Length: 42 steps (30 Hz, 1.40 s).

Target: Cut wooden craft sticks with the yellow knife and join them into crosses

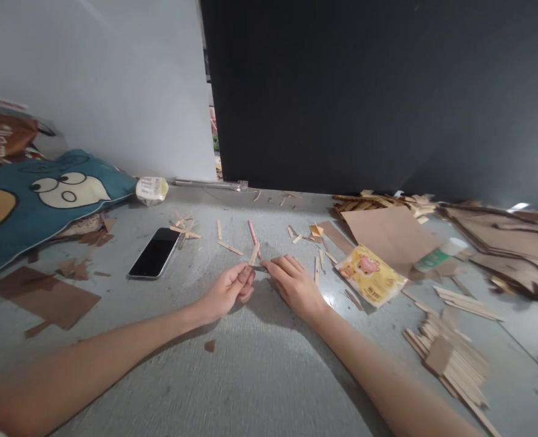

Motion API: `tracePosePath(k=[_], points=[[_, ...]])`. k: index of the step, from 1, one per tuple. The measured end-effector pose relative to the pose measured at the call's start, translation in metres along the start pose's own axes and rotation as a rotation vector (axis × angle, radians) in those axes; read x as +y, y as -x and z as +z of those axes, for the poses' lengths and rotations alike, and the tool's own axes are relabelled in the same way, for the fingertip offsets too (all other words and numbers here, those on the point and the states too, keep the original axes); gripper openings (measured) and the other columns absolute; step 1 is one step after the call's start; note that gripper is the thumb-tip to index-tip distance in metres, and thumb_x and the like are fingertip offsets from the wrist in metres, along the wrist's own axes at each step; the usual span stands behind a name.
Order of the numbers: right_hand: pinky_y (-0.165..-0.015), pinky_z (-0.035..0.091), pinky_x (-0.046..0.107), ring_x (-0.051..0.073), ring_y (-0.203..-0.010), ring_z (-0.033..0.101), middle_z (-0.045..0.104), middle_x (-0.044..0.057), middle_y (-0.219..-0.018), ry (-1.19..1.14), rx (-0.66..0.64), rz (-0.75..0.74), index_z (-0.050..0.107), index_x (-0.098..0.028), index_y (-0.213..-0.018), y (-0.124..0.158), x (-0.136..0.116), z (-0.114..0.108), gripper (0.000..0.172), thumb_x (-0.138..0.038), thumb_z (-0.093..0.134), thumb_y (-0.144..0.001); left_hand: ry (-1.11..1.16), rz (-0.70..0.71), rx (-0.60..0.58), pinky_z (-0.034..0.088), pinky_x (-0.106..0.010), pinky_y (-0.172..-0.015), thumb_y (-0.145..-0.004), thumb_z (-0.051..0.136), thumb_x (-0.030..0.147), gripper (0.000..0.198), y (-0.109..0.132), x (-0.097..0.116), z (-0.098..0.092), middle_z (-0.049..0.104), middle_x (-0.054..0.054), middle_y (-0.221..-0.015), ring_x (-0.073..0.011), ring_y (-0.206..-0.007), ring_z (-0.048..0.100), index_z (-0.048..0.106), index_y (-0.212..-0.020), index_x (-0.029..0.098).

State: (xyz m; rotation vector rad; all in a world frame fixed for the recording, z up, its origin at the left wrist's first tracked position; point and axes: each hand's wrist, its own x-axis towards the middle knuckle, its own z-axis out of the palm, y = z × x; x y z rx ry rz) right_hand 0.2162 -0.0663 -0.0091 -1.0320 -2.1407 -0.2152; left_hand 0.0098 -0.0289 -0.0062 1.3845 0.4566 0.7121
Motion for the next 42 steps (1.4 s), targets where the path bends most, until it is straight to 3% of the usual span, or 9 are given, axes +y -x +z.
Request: tracePosePath(k=[6, 10, 17, 22, 27, 32, 37, 42], points=[[-0.076, 0.052, 0.038, 0.025, -0.088, 0.062, 0.071, 0.012, -0.102, 0.026, 0.0, -0.032, 0.056, -0.024, -0.145, 0.0005, -0.0004, 0.0003, 0.042, -0.014, 0.04, -0.107, -0.058, -0.038, -0.006, 0.023, -0.025, -0.049, -0.092, 0.052, 0.079, 0.06, -0.0005, 0.0003, 0.0022, 0.038, 0.007, -0.069, -0.0072, -0.051, 0.029, 0.047, -0.087, 0.02], [-0.077, 0.054, 0.039, 0.026, -0.09, 0.063, 0.071, 0.012, -0.105, 0.012, 0.002, 0.001, 0.053, -0.025, -0.149, 0.0005, -0.0001, 0.0004, 0.046, -0.015, 0.039, -0.107, -0.029, 0.001, 0.007, 0.022, -0.024, -0.049, -0.097, 0.049, 0.073, 0.054, 0.0, 0.002, 0.0023, 0.033, 0.009, -0.066, -0.0067, -0.05, 0.025, 0.044, -0.083, 0.021], [-0.076, 0.053, 0.039, 0.026, -0.089, 0.062, 0.071, 0.012, -0.102, 0.046, -0.007, -0.031, 0.055, -0.023, -0.146, 0.0012, -0.0006, -0.0002, 0.044, -0.014, 0.039, -0.107, 0.018, -0.066, -0.035, 0.017, -0.023, -0.044, -0.091, 0.055, 0.078, 0.059, -0.0004, 0.0045, 0.0036, 0.04, 0.007, -0.074, -0.0044, -0.046, 0.024, 0.047, -0.091, 0.02], [-0.076, 0.053, 0.039, 0.026, -0.089, 0.062, 0.071, 0.012, -0.104, 0.043, 0.009, -0.018, 0.051, -0.025, -0.151, 0.0004, -0.0013, -0.002, 0.047, -0.013, 0.04, -0.107, 0.034, -0.014, -0.006, 0.018, -0.023, -0.046, -0.099, 0.05, 0.069, 0.051, 0.0022, 0.0049, 0.0038, 0.028, 0.01, -0.067, -0.005, -0.047, 0.023, 0.044, -0.086, 0.02], [-0.077, 0.052, 0.039, 0.026, -0.09, 0.062, 0.071, 0.012, -0.104, 0.051, -0.013, -0.036, 0.055, -0.024, -0.147, 0.0027, -0.0006, -0.0016, 0.045, -0.013, 0.04, -0.106, 0.035, -0.085, -0.042, 0.018, -0.022, -0.045, -0.091, 0.055, 0.078, 0.059, 0.0027, 0.0042, 0.0052, 0.036, 0.008, -0.07, -0.0049, -0.048, 0.025, 0.046, -0.089, 0.02], [-0.077, 0.052, 0.04, 0.026, -0.089, 0.062, 0.07, 0.012, -0.105, 0.065, 0.004, -0.014, 0.052, -0.026, -0.15, 0.0031, -0.0003, -0.0007, 0.048, -0.012, 0.039, -0.106, 0.063, -0.055, -0.014, 0.017, -0.022, -0.045, -0.095, 0.053, 0.074, 0.055, 0.0029, 0.004, 0.0059, 0.03, 0.01, -0.067, -0.0043, -0.045, 0.02, 0.044, -0.086, 0.021], [-0.076, 0.051, 0.039, 0.026, -0.089, 0.061, 0.07, 0.012, -0.104, 0.091, 0.005, -0.059, 0.052, -0.024, -0.148, 0.003, -0.0014, -0.0014, 0.045, -0.011, 0.041, -0.106, 0.077, -0.116, -0.061, 0.016, -0.022, -0.044, -0.089, 0.057, 0.078, 0.059, 0.0032, 0.0053, 0.0066, 0.036, 0.01, -0.067, -0.0043, -0.045, 0.023, 0.046, -0.091, 0.021], [-0.076, 0.051, 0.039, 0.026, -0.09, 0.061, 0.07, 0.011, -0.104, 0.072, 0.005, -0.032, 0.054, -0.025, -0.147, 0.0024, -0.0004, -0.0016, 0.045, -0.012, 0.039, -0.106, 0.066, -0.076, -0.032, 0.015, -0.022, -0.044, -0.095, 0.053, 0.073, 0.053, 0.0036, 0.0049, 0.0059, 0.025, 0.012, -0.063, -0.0045, -0.043, 0.019, 0.044, -0.087, 0.022]])
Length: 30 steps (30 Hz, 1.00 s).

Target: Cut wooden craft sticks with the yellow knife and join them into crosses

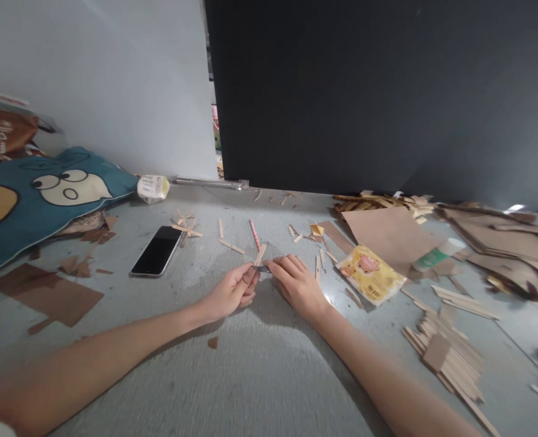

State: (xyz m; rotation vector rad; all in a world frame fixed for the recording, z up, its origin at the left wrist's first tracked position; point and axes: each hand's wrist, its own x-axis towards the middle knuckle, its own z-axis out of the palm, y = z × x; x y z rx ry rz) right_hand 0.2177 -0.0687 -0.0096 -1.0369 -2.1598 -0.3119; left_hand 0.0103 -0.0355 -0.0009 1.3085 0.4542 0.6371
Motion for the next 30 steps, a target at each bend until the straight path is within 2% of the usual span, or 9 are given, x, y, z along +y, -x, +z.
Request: tracePosePath(k=[2, 7, 13, 18, 24, 28, 30], points=[[-0.076, 0.051, 0.039, 0.026, -0.089, 0.061, 0.069, 0.011, -0.104, 0.0, -0.001, -0.001, 0.055, -0.025, -0.146, 0.0, -0.0004, 0.0, 0.045, -0.013, 0.038, -0.107, -0.021, 0.018, 0.02, 0.016, -0.022, -0.044, -0.096, 0.051, 0.073, 0.053, 0.0001, -0.0011, 0.0006, 0.025, 0.012, -0.062, -0.005, -0.044, 0.02, 0.043, -0.085, 0.022], [-0.076, 0.05, 0.039, 0.026, -0.09, 0.06, 0.07, 0.012, -0.103, 0.022, 0.003, -0.031, 0.057, -0.022, -0.143, 0.0014, -0.002, -0.0005, 0.041, -0.013, 0.04, -0.106, -0.08, -0.017, 0.013, 0.02, -0.022, -0.045, -0.091, 0.058, 0.076, 0.057, -0.0002, -0.0021, 0.0022, 0.042, 0.007, -0.072, -0.005, -0.048, 0.026, 0.048, -0.092, 0.02], [-0.077, 0.052, 0.037, 0.025, -0.092, 0.061, 0.07, 0.012, -0.107, 0.017, 0.005, -0.001, 0.056, -0.022, -0.142, 0.002, -0.0003, -0.0006, 0.04, -0.011, 0.043, -0.105, -0.03, 0.044, 0.02, 0.018, -0.023, -0.046, -0.098, 0.048, 0.072, 0.053, 0.0023, 0.0006, 0.0007, 0.023, 0.012, -0.062, -0.006, -0.046, 0.02, 0.042, -0.083, 0.022], [-0.077, 0.052, 0.038, 0.025, -0.089, 0.061, 0.071, 0.012, -0.104, 0.025, 0.008, -0.033, 0.055, -0.022, -0.145, 0.0012, -0.0016, -0.0007, 0.043, -0.011, 0.042, -0.105, -0.074, -0.027, 0.018, 0.018, -0.023, -0.047, -0.094, 0.055, 0.073, 0.054, 0.0008, -0.0004, 0.0015, 0.039, 0.008, -0.068, -0.0052, -0.048, 0.026, 0.048, -0.091, 0.02], [-0.076, 0.052, 0.037, 0.025, -0.09, 0.062, 0.07, 0.011, -0.105, 0.023, 0.014, -0.031, 0.053, -0.022, -0.146, -0.0017, -0.0027, -0.0016, 0.043, -0.011, 0.041, -0.106, -0.037, 0.031, 0.038, 0.016, -0.024, -0.047, -0.095, 0.051, 0.075, 0.055, 0.0002, -0.0015, 0.0013, 0.027, 0.011, -0.064, -0.0052, -0.046, 0.02, 0.044, -0.085, 0.021], [-0.076, 0.052, 0.037, 0.025, -0.088, 0.06, 0.07, 0.011, -0.103, 0.046, 0.012, -0.057, 0.054, -0.021, -0.145, -0.0014, -0.0025, -0.0011, 0.043, -0.009, 0.041, -0.106, -0.061, -0.011, 0.008, 0.019, -0.023, -0.047, -0.093, 0.056, 0.074, 0.054, 0.0005, -0.0008, 0.002, 0.034, 0.009, -0.066, -0.0058, -0.048, 0.026, 0.045, -0.087, 0.021], [-0.076, 0.052, 0.037, 0.025, -0.088, 0.06, 0.07, 0.011, -0.103, 0.037, 0.014, -0.046, 0.054, -0.021, -0.146, -0.0009, -0.0021, -0.0005, 0.044, -0.01, 0.041, -0.106, -0.059, -0.009, -0.006, 0.019, -0.023, -0.047, -0.094, 0.054, 0.073, 0.053, 0.001, -0.0001, 0.0021, 0.033, 0.01, -0.065, -0.006, -0.048, 0.025, 0.044, -0.086, 0.021]])
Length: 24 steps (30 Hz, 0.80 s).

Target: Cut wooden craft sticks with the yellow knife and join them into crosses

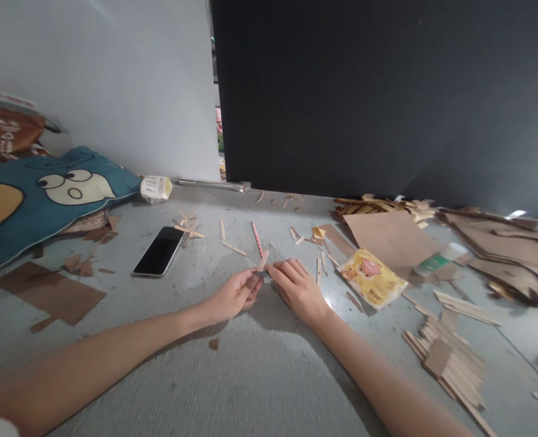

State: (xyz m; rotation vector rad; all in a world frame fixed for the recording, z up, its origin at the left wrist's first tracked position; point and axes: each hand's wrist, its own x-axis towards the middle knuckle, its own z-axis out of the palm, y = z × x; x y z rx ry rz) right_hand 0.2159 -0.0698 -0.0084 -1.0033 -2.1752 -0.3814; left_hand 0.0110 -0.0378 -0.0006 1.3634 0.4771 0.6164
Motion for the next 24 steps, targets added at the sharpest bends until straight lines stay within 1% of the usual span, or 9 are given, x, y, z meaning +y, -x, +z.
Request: tracePosePath(k=[3, 4, 7, 9, 14, 18, 19, 22, 24], points=[[-0.076, 0.053, 0.037, 0.025, -0.089, 0.061, 0.07, 0.011, -0.104, -0.026, 0.003, 0.034, 0.053, -0.022, -0.147, 0.0004, 0.0005, 0.0004, 0.044, -0.011, 0.042, -0.106, 0.01, 0.051, 0.031, 0.018, -0.024, -0.047, -0.099, 0.047, 0.072, 0.052, 0.0008, -0.0001, 0.0001, 0.025, 0.011, -0.062, -0.006, -0.046, 0.021, 0.041, -0.084, 0.022], [-0.076, 0.053, 0.038, 0.025, -0.089, 0.062, 0.07, 0.011, -0.104, -0.031, 0.002, 0.036, 0.054, -0.023, -0.147, 0.0005, 0.0005, 0.0004, 0.044, -0.012, 0.042, -0.106, 0.006, 0.059, 0.039, 0.019, -0.023, -0.047, -0.099, 0.047, 0.072, 0.052, 0.0008, -0.0005, 0.0002, 0.024, 0.011, -0.062, -0.0059, -0.046, 0.021, 0.04, -0.083, 0.023], [-0.076, 0.053, 0.038, 0.025, -0.089, 0.062, 0.071, 0.012, -0.105, -0.033, -0.005, 0.022, 0.055, -0.023, -0.146, 0.0006, 0.0001, 0.0001, 0.043, -0.013, 0.042, -0.106, -0.016, 0.046, 0.037, 0.022, -0.022, -0.047, -0.094, 0.054, 0.074, 0.055, 0.0006, -0.0015, 0.0009, 0.035, 0.009, -0.066, -0.0056, -0.048, 0.027, 0.043, -0.085, 0.022], [-0.076, 0.053, 0.038, 0.025, -0.089, 0.062, 0.071, 0.012, -0.105, -0.039, -0.006, 0.016, 0.056, -0.023, -0.146, 0.0003, -0.0003, -0.0001, 0.043, -0.012, 0.041, -0.106, -0.02, 0.035, 0.021, 0.023, -0.022, -0.048, -0.092, 0.057, 0.075, 0.055, 0.0007, -0.0011, 0.0011, 0.039, 0.008, -0.07, -0.0055, -0.049, 0.029, 0.045, -0.088, 0.021], [-0.077, 0.053, 0.037, 0.025, -0.09, 0.062, 0.071, 0.011, -0.105, -0.063, 0.001, 0.042, 0.056, -0.023, -0.143, -0.0008, -0.0004, 0.0, 0.042, -0.011, 0.042, -0.106, 0.001, 0.065, 0.04, 0.019, -0.023, -0.047, -0.099, 0.046, 0.072, 0.052, 0.002, 0.002, 0.0005, 0.025, 0.012, -0.062, -0.0059, -0.046, 0.021, 0.04, -0.083, 0.023], [-0.077, 0.053, 0.038, 0.025, -0.089, 0.062, 0.071, 0.012, -0.105, -0.056, -0.005, 0.024, 0.053, -0.024, -0.147, -0.0003, -0.0003, 0.0013, 0.044, -0.011, 0.042, -0.106, -0.01, 0.033, 0.014, 0.022, -0.022, -0.048, -0.092, 0.056, 0.075, 0.056, 0.0016, 0.0026, 0.0004, 0.035, 0.01, -0.065, -0.0056, -0.048, 0.026, 0.042, -0.084, 0.022], [-0.077, 0.053, 0.038, 0.025, -0.089, 0.063, 0.071, 0.012, -0.105, -0.053, -0.004, 0.025, 0.053, -0.024, -0.147, -0.0002, -0.0002, 0.0016, 0.045, -0.011, 0.042, -0.106, -0.007, 0.028, 0.01, 0.022, -0.022, -0.048, -0.092, 0.056, 0.075, 0.055, 0.0014, 0.0025, 0.0004, 0.035, 0.01, -0.066, -0.0055, -0.048, 0.025, 0.042, -0.085, 0.022], [-0.078, 0.054, 0.038, 0.025, -0.091, 0.063, 0.071, 0.011, -0.105, -0.062, 0.003, 0.045, 0.053, -0.024, -0.147, 0.0, 0.0006, 0.0023, 0.044, -0.011, 0.042, -0.106, -0.001, 0.054, 0.035, 0.02, -0.023, -0.047, -0.099, 0.048, 0.071, 0.051, 0.0009, 0.0015, 0.0002, 0.026, 0.012, -0.061, -0.0064, -0.046, 0.022, 0.041, -0.084, 0.023], [-0.078, 0.054, 0.037, 0.025, -0.092, 0.063, 0.071, 0.011, -0.106, -0.071, 0.002, 0.049, 0.055, -0.023, -0.144, 0.0001, 0.0011, 0.0024, 0.042, -0.011, 0.042, -0.106, -0.029, 0.085, 0.068, 0.021, -0.023, -0.048, -0.1, 0.046, 0.071, 0.051, 0.0004, 0.0003, 0.0005, 0.025, 0.011, -0.061, -0.0069, -0.047, 0.024, 0.04, -0.082, 0.023]])
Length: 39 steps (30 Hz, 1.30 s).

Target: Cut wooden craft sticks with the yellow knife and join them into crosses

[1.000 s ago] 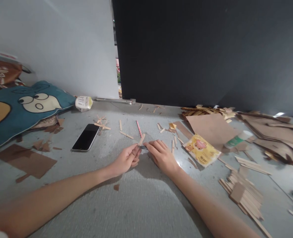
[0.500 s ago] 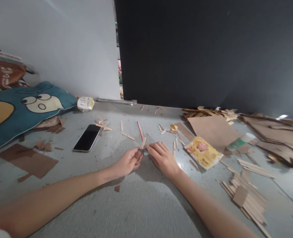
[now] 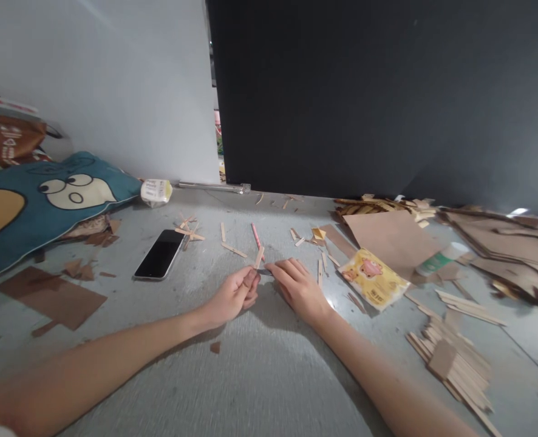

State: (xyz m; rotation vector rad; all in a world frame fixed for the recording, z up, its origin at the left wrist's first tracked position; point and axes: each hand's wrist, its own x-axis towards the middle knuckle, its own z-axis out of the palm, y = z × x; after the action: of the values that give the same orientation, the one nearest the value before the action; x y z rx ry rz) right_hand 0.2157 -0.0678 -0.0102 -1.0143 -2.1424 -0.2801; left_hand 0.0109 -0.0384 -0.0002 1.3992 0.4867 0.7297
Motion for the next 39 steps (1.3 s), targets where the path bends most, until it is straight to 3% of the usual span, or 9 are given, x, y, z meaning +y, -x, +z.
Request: tracePosePath(k=[4, 9, 16, 19, 25, 30, 34, 39], points=[[-0.076, 0.054, 0.037, 0.024, -0.088, 0.063, 0.071, 0.011, -0.103, 0.003, 0.0, -0.042, 0.057, -0.023, -0.143, 0.0001, 0.0, -0.0005, 0.041, -0.012, 0.043, -0.106, -0.039, -0.009, -0.032, 0.026, -0.022, -0.05, -0.095, 0.054, 0.071, 0.053, -0.0002, -0.0018, 0.0012, 0.038, 0.007, -0.069, -0.007, -0.053, 0.031, 0.044, -0.083, 0.021], [-0.076, 0.054, 0.037, 0.025, -0.089, 0.064, 0.072, 0.011, -0.104, 0.008, 0.004, -0.017, 0.055, -0.022, -0.145, -0.0013, -0.0009, -0.0011, 0.043, -0.012, 0.043, -0.106, -0.022, 0.011, -0.013, 0.02, -0.024, -0.047, -0.101, 0.046, 0.068, 0.051, 0.0012, 0.0002, 0.0004, 0.031, 0.009, -0.067, -0.0061, -0.048, 0.025, 0.04, -0.081, 0.022], [-0.077, 0.055, 0.037, 0.025, -0.091, 0.063, 0.071, 0.012, -0.105, 0.045, 0.005, -0.028, 0.057, -0.02, -0.141, 0.0004, -0.0012, -0.0008, 0.039, -0.01, 0.044, -0.105, -0.024, 0.015, -0.056, 0.02, -0.023, -0.047, -0.102, 0.044, 0.069, 0.051, 0.0015, -0.0015, -0.0011, 0.031, 0.009, -0.067, -0.0059, -0.048, 0.025, 0.04, -0.083, 0.022], [-0.078, 0.055, 0.036, 0.024, -0.092, 0.064, 0.071, 0.012, -0.106, 0.048, 0.021, -0.008, 0.057, -0.021, -0.139, 0.0011, -0.0003, -0.0004, 0.037, -0.01, 0.046, -0.105, -0.007, 0.028, -0.028, 0.02, -0.023, -0.047, -0.103, 0.043, 0.067, 0.049, 0.0025, 0.0, -0.0018, 0.029, 0.01, -0.065, -0.0064, -0.048, 0.025, 0.041, -0.084, 0.022], [-0.078, 0.057, 0.035, 0.023, -0.09, 0.067, 0.069, 0.01, -0.1, 0.023, 0.117, 0.174, 0.063, -0.022, -0.128, -0.0006, 0.0012, -0.0006, 0.028, -0.016, 0.047, -0.106, -0.054, 0.038, 0.116, 0.02, -0.023, -0.047, -0.101, 0.041, 0.072, 0.053, 0.0019, 0.0002, -0.0022, 0.027, 0.011, -0.061, -0.008, -0.048, 0.024, 0.042, -0.084, 0.022], [-0.073, 0.056, 0.033, 0.021, -0.082, 0.068, 0.069, 0.008, -0.095, -0.017, 0.116, 0.182, 0.066, -0.023, -0.122, 0.0003, -0.002, 0.0001, 0.022, -0.02, 0.051, -0.105, -0.239, 0.022, 0.258, 0.024, -0.024, -0.051, -0.102, 0.043, 0.068, 0.051, 0.0019, -0.0025, -0.0041, 0.034, 0.009, -0.06, -0.0109, -0.052, 0.03, 0.056, -0.104, 0.018], [-0.065, 0.052, 0.029, 0.018, -0.072, 0.065, 0.066, 0.004, -0.085, -0.012, 0.145, 0.136, 0.066, -0.025, -0.121, 0.0031, -0.0033, 0.0005, 0.022, -0.019, 0.056, -0.103, -0.318, 0.004, 0.224, 0.026, -0.025, -0.054, -0.102, 0.046, 0.062, 0.05, 0.0036, 0.0026, -0.0029, 0.041, 0.008, -0.061, -0.012, -0.054, 0.034, 0.057, -0.119, 0.017], [-0.058, 0.046, 0.026, 0.014, -0.059, 0.059, 0.061, -0.002, -0.071, 0.001, 0.126, 0.054, 0.066, -0.025, -0.122, 0.0022, -0.0051, -0.0006, 0.021, -0.018, 0.057, -0.104, -0.336, -0.014, 0.177, 0.025, -0.024, -0.053, -0.102, 0.048, 0.058, 0.044, 0.0029, 0.0049, -0.0028, 0.04, 0.009, -0.059, -0.0116, -0.053, 0.032, 0.054, -0.119, 0.018]])
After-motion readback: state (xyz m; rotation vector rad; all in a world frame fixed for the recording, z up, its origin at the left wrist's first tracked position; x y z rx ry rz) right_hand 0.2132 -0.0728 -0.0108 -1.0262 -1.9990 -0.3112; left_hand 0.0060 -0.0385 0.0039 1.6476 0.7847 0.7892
